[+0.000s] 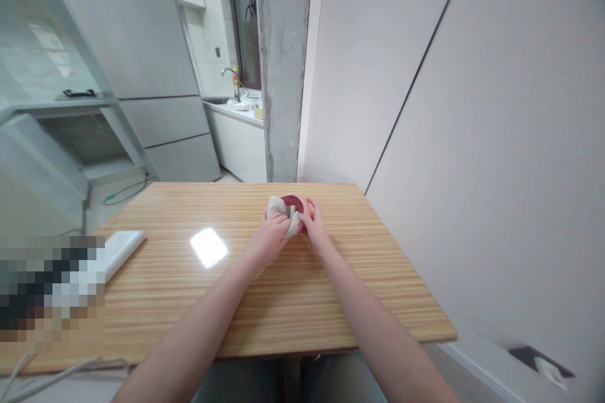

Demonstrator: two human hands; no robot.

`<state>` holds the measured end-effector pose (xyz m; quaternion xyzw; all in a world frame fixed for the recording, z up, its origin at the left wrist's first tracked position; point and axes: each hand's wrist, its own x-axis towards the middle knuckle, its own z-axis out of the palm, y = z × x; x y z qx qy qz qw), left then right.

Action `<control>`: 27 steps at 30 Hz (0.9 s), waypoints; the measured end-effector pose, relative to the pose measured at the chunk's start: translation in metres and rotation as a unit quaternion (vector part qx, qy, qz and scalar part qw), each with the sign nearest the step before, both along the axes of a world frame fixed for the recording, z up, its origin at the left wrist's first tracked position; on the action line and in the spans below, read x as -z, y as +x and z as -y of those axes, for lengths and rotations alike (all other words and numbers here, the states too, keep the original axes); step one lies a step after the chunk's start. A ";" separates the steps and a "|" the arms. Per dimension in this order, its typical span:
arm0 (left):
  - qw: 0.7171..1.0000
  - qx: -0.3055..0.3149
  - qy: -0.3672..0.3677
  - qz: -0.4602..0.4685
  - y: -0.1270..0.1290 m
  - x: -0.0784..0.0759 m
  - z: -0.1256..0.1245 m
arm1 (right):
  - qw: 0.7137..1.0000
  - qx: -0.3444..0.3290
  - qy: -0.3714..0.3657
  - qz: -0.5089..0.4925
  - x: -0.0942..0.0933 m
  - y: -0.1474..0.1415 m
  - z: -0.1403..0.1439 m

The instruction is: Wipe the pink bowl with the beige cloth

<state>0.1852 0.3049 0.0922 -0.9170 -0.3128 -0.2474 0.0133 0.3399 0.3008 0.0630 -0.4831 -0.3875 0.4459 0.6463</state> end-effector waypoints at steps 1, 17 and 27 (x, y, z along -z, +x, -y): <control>1.000 0.011 0.001 -0.014 0.000 0.000 0.000 | 1.000 0.002 -0.008 -0.006 -0.001 0.002 -0.001; 0.999 -0.021 -0.018 0.022 0.012 0.000 0.013 | 0.997 0.046 0.033 -0.059 -0.007 -0.018 0.010; 0.997 0.071 0.012 -0.033 0.005 -0.002 0.007 | 0.996 -0.036 -0.068 -0.043 -0.009 0.020 -0.002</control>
